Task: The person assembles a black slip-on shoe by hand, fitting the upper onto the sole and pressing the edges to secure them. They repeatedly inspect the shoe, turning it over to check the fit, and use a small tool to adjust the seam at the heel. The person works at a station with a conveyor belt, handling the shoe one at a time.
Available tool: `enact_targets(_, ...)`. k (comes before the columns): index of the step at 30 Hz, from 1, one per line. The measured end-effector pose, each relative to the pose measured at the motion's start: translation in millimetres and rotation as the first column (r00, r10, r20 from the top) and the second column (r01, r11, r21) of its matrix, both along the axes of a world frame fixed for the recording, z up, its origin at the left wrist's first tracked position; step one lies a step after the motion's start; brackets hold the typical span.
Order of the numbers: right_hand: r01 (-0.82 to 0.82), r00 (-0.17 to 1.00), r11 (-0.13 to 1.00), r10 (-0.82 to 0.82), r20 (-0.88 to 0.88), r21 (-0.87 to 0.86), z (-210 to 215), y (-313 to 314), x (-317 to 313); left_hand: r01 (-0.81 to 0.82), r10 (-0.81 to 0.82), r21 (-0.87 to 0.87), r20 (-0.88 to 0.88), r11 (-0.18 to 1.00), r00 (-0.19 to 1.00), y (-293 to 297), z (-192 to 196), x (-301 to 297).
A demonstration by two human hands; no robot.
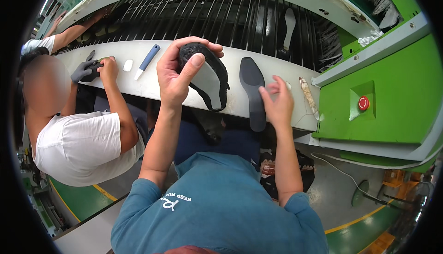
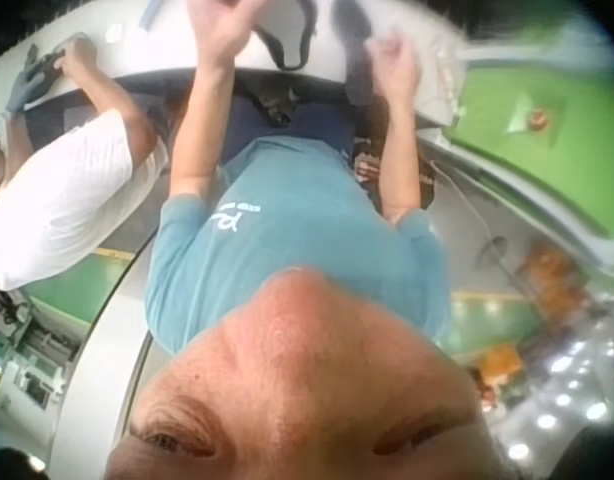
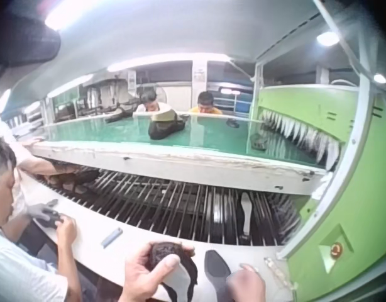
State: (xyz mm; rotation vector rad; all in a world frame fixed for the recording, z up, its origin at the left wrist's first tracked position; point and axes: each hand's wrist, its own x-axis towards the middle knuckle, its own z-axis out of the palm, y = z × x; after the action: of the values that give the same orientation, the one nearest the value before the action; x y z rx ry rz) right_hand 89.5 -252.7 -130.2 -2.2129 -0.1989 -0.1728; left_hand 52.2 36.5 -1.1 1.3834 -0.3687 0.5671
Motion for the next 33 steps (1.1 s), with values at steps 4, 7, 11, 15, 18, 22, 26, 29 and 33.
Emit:
enact_targets(4, 0.312, 0.896, 0.903, -0.176, 0.408, -0.296, -17, -69, 33, 0.020, -0.021, -0.057, -0.017, 0.998, 1.000, -2, 1, -2)
enact_targets(7, 0.432, 0.865, 0.748, -0.187, 0.466, -0.503, -27, -105, 41, 0.036, -0.038, -0.088, -0.020, 0.995, 0.999, -5, 2, -4)
enact_targets(11, 0.344, 0.900, 0.789, -0.123, 0.418, -0.508, -39, -118, 42, 0.054, -0.054, -0.044, -0.002, 0.998, 0.999, -4, 3, -3)
enact_targets(15, 0.315, 0.921, 0.831, -0.151, 0.359, -0.459, -34, -119, 45, 0.051, -0.051, -0.004, 0.018, 0.999, 0.999, -3, 12, 0)
enact_targets(18, 0.242, 0.960, 0.966, -0.226, 0.168, -0.085, -12, -128, 49, 0.097, -0.095, 0.027, -0.049, 0.995, 0.994, -6, 15, -4)
enact_targets(22, -0.089, 0.971, 0.878, -0.028, 0.237, 0.470, 110, -73, 35, 0.081, -0.081, 0.029, -0.023, 0.996, 0.996, -12, 11, -4)
enact_targets(26, -0.561, 0.818, 0.511, 0.221, 0.531, 0.651, 214, -23, 4, 0.072, -0.071, 0.038, -0.025, 0.997, 0.997, -19, 11, -2)
enact_targets(29, -0.747, 0.643, 0.169, 0.430, 0.634, 0.644, 254, 0, -4, 0.067, -0.067, 0.014, -0.016, 0.998, 0.998, -23, 10, -1)
enact_targets(33, -0.774, 0.510, -0.086, 0.504, 0.698, 0.627, 265, 52, 5, 0.055, -0.055, 0.023, -0.016, 0.998, 0.998, -25, 11, -4)
